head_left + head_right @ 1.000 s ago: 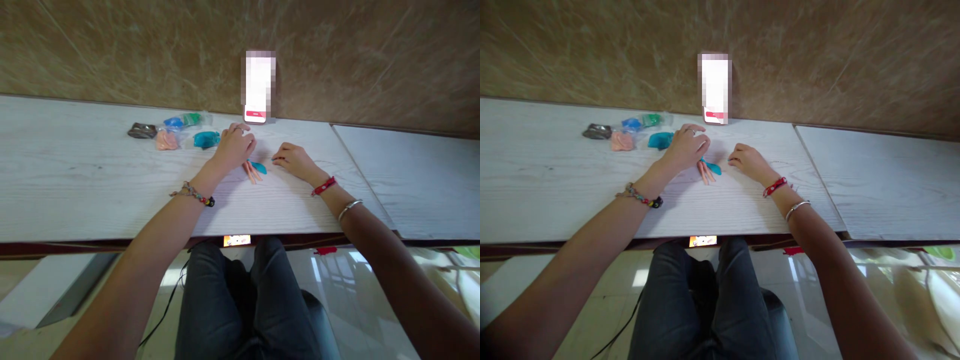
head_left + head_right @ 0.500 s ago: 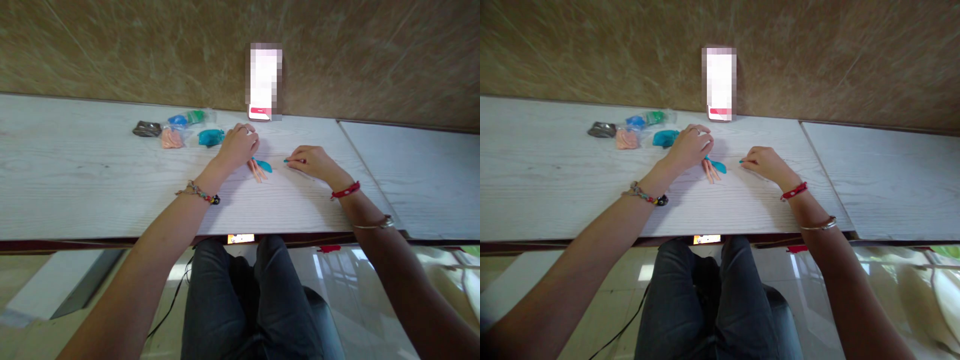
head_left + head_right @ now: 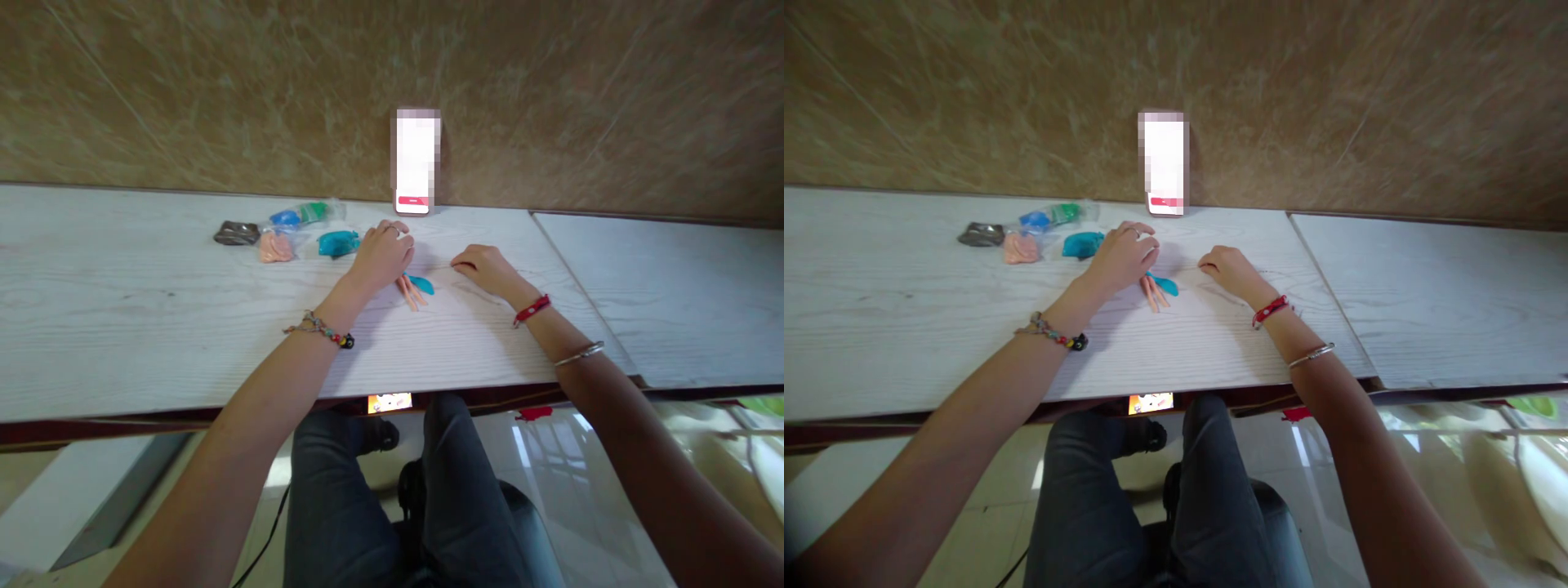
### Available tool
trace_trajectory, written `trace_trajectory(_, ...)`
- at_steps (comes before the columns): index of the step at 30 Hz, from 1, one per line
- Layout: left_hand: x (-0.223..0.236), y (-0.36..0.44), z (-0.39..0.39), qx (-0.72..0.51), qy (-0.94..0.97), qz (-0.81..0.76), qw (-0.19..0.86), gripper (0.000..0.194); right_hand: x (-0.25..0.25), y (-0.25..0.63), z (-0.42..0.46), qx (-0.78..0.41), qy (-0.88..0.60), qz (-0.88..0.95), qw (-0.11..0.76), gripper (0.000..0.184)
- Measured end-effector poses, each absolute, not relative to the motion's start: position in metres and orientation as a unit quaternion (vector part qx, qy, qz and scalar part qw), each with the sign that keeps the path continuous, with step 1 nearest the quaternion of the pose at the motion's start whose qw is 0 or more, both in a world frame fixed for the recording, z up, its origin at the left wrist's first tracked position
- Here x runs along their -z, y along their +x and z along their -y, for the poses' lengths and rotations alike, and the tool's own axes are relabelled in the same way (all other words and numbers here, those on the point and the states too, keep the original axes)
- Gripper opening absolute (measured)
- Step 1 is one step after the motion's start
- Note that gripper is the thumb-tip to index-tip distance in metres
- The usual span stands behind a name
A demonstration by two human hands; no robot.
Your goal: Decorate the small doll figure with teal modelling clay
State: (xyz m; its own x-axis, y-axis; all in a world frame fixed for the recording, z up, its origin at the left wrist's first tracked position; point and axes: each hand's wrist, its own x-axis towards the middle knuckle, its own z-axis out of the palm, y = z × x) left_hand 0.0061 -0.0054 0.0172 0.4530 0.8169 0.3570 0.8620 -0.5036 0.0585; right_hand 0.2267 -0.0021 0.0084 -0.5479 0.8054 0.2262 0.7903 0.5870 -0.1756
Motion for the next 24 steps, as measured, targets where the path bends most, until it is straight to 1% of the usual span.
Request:
trace_trajectory(4, -0.019, 0.006, 0.007, 0.164, -0.851, 0.493, 0.071, 0.03, -0.008, 0.223, 0.002, 0.002, -0.47, 0.873, 0.133, 0.027)
trace_trajectory(7, -0.017, 0.006, 0.007, 0.158, -0.854, 0.49, 0.071, 0.032, -0.009, 0.225, 0.001, 0.0, -0.469, 0.875, 0.124, 0.026)
trace_trajectory(11, -0.014, 0.004, 0.004, 0.163, -0.854, 0.488, 0.074, 0.029, -0.01, 0.235, -0.001, 0.005, -0.451, 0.887, 0.097, 0.026)
trace_trajectory(16, -0.013, 0.004, 0.004, 0.161, -0.855, 0.486, 0.077, 0.029, -0.01, 0.243, -0.003, 0.027, -0.457, 0.884, 0.09, 0.025)
trace_trajectory(21, -0.014, 0.005, 0.006, 0.163, -0.855, 0.486, 0.08, 0.029, -0.011, 0.229, 0.001, 0.07, -0.466, 0.88, 0.062, 0.03)
trace_trajectory(24, -0.013, 0.003, 0.005, 0.173, -0.849, 0.493, 0.081, 0.029, -0.011, 0.219, 0.006, 0.096, -0.464, 0.878, 0.069, 0.03)
